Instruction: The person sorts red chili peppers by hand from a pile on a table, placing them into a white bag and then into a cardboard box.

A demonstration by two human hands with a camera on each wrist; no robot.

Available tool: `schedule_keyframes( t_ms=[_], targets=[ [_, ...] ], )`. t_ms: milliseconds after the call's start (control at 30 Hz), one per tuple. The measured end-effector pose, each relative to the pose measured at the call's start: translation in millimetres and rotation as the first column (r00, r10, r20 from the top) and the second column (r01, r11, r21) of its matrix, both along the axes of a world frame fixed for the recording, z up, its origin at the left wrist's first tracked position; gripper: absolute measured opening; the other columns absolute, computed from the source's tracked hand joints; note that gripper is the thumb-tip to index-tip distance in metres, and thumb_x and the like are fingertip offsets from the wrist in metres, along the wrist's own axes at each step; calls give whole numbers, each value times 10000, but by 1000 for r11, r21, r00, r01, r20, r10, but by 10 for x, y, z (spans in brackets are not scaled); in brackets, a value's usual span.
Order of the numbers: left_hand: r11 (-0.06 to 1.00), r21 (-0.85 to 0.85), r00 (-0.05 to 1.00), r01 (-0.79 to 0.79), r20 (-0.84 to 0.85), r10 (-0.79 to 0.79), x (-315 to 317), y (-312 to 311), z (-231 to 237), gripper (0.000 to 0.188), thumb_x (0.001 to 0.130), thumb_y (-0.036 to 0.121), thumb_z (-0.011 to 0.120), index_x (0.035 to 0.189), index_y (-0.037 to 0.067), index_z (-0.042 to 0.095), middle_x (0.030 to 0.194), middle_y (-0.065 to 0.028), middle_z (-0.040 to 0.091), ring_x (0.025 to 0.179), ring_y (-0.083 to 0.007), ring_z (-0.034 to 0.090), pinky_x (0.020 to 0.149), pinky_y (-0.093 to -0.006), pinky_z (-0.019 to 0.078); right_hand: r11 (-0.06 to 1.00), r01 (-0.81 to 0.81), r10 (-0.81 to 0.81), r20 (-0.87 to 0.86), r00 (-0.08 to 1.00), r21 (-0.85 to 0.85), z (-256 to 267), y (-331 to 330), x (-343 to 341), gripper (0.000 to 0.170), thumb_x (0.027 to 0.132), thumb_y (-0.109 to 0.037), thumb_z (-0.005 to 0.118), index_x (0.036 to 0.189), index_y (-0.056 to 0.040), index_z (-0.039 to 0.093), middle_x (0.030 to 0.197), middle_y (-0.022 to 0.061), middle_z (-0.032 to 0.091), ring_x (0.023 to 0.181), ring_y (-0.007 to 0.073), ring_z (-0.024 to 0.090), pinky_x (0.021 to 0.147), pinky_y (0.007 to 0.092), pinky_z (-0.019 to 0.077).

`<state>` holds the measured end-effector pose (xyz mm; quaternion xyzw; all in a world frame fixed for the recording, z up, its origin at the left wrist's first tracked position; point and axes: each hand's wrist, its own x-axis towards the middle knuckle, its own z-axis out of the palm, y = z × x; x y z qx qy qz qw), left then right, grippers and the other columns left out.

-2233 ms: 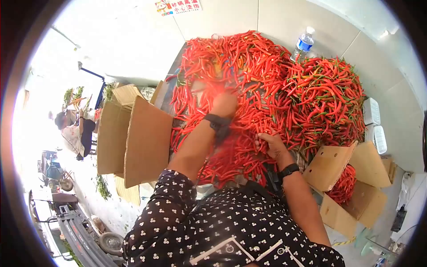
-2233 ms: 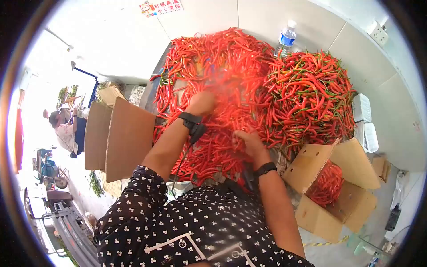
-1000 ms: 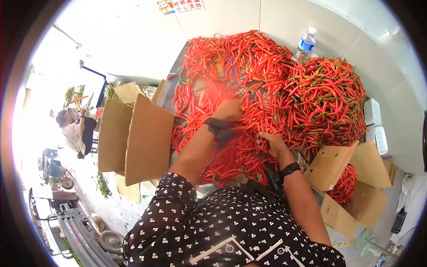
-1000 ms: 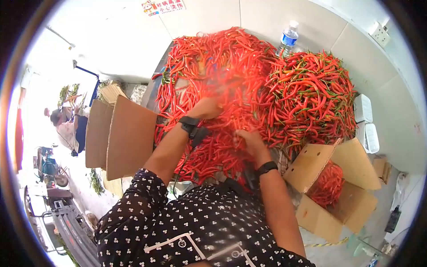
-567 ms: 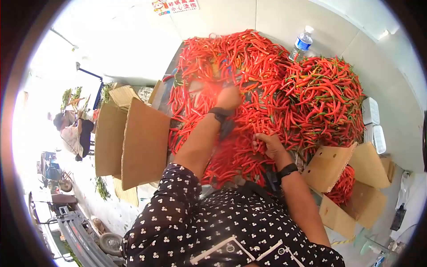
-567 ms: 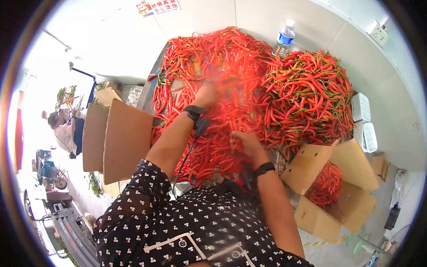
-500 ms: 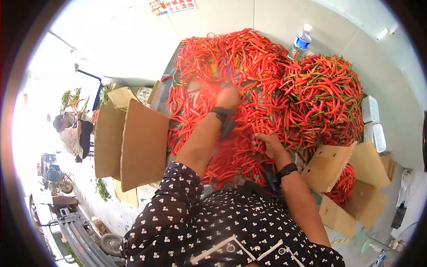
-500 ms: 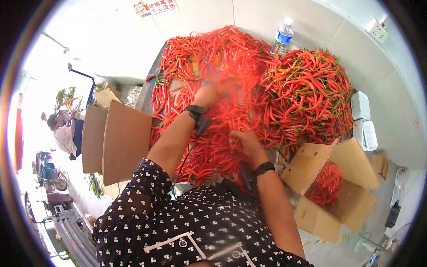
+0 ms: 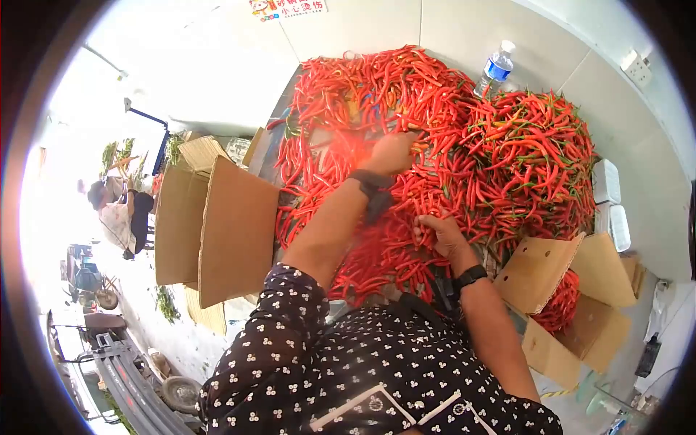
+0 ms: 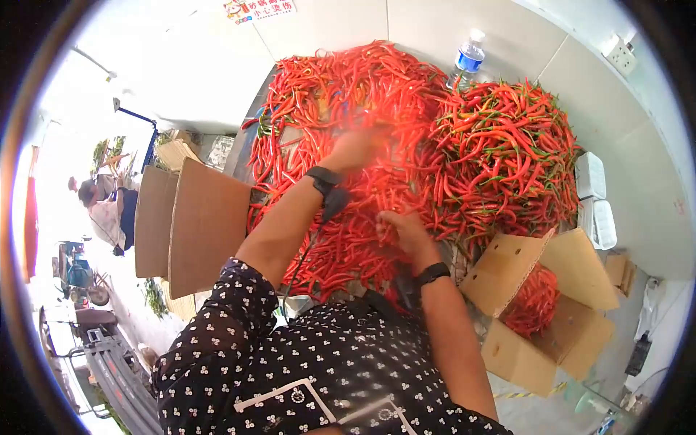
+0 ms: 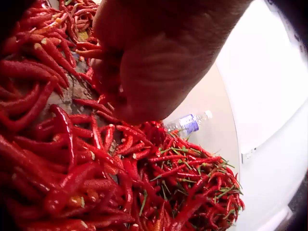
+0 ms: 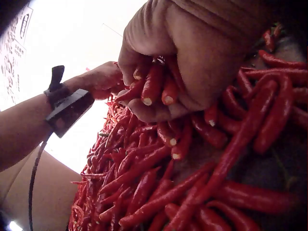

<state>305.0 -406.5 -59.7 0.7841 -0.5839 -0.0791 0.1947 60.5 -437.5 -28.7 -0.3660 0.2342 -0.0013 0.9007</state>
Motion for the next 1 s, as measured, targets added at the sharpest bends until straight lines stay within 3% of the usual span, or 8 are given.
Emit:
schedule_keyframes(
  t_ms=[67, 100, 167, 300, 467, 767, 867, 1000],
  targets=[
    [999, -29, 1000, 30, 5, -30, -249, -39, 338, 297, 758, 230, 573, 1033, 119, 591, 1245, -94, 463, 1016, -291, 522, 870, -375, 407, 1000, -2, 2, 7, 1000, 12, -1, -3, 3, 55, 777, -47, 545, 748, -3, 528, 627, 91, 540, 555, 189, 546, 485, 339, 474],
    [999, -32, 999, 32, 4, -32, -269, -102, 249, 297, 758, 230, 573, 1033, 119, 591, 1245, -94, 463, 1016, -291, 522, 870, -375, 407, 1000, -3, 3, 13, 1000, 27, -2, -1, 2, 59, 776, -51, 547, 748, -3, 527, 629, 94, 540, 557, 188, 547, 484, 340, 474],
    [972, 237, 957, -4, 282, -65, -252, -205, -63, 407, 740, 326, 611, 1037, 49, 578, 1232, -95, 473, 1062, -276, 493, 879, -372, 407, 1000, 19, -19, 5, 1000, 3, 41, 13, 3, 65, 777, -54, 549, 742, -2, 528, 629, 94, 541, 558, 189, 546, 483, 340, 473],
    [919, 391, 984, -58, 180, -15, -177, -118, -181, 581, 713, 392, 635, 1142, 24, 500, 1265, -104, 437, 1135, -287, 425, 929, -389, 371, 999, 39, -38, 23, 999, -31, 18, 29, -4, 67, 783, -58, 550, 760, 1, 527, 628, 91, 542, 552, 189, 544, 479, 329, 469],
    [998, -70, 970, 2, 244, 16, -103, 232, -108, 175, 702, 162, 579, 788, 17, 627, 766, -174, 611, 762, -320, 602, 643, -411, 491, 1000, 4, -3, 9, 1000, -15, -36, -3, 1, 65, 788, -62, 546, 788, 1, 529, 617, 87, 542, 542, 191, 545, 476, 322, 466],
    [988, 113, 989, -109, -83, 119, -4, -31, -25, 326, 767, 257, 540, 1074, 152, 570, 1224, -18, 485, 1059, -278, 491, 860, -377, 427, 999, 5, -5, 0, 1000, -42, -46, -2, 13, 69, 781, -62, 549, 776, 3, 529, 619, 86, 541, 543, 189, 543, 477, 342, 479],
    [990, 94, 994, -110, -11, 111, -357, -138, 265, 282, 742, 238, 549, 997, 129, 597, 1205, -47, 497, 998, -272, 531, 819, -369, 446, 1000, 12, -12, -1, 1000, -14, -53, -8, -1, 64, 779, -53, 552, 807, -6, 518, 635, 81, 545, 542, 179, 547, 468, 327, 482],
    [977, 46, 963, -207, 185, 195, -500, -297, 74, 301, 709, 262, 593, 926, 54, 598, 1066, -119, 563, 969, -270, 546, 784, -392, 451, 999, 20, -21, 64, 998, 30, -50, 5, -16, 77, 782, -41, 547, 843, -22, 505, 652, 71, 548, 535, 171, 551, 455, 306, 477]
  ],
)
